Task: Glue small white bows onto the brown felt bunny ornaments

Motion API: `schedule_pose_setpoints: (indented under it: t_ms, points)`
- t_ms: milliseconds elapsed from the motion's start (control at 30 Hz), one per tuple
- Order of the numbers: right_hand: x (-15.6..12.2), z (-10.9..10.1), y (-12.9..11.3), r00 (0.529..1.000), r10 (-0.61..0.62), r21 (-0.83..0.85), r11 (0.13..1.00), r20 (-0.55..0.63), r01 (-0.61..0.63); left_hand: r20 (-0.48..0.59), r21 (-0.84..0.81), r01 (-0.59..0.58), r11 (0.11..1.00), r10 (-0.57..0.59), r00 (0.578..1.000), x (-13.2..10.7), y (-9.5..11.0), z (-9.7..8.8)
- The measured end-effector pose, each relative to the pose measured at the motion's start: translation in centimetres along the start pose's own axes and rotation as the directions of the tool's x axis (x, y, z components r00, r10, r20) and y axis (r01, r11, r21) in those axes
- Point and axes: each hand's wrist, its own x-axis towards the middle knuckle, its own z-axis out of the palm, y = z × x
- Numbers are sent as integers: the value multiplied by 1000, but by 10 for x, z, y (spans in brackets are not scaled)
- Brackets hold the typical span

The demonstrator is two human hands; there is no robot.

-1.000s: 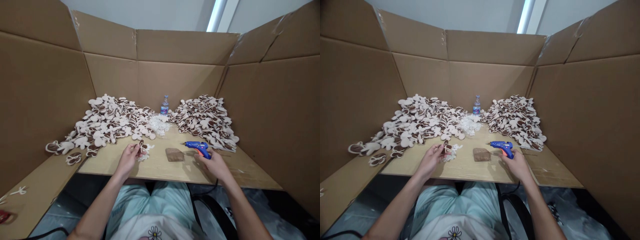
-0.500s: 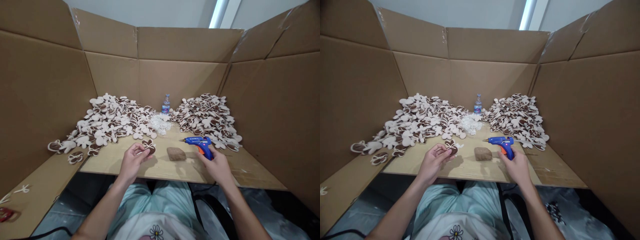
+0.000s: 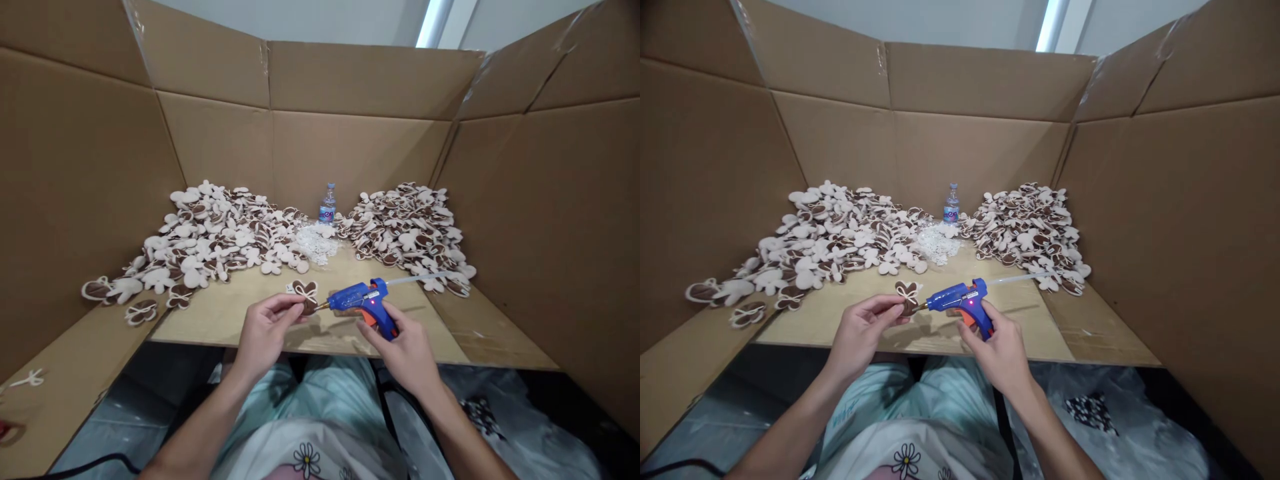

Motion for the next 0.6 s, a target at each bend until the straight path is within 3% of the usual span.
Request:
schedule_pose_setpoints:
  t_ms: [600]
  points:
    - [-3,2,2,999,-32,14,999,-17,33,23,-49,60,997,-59,998,-5,6,-1]
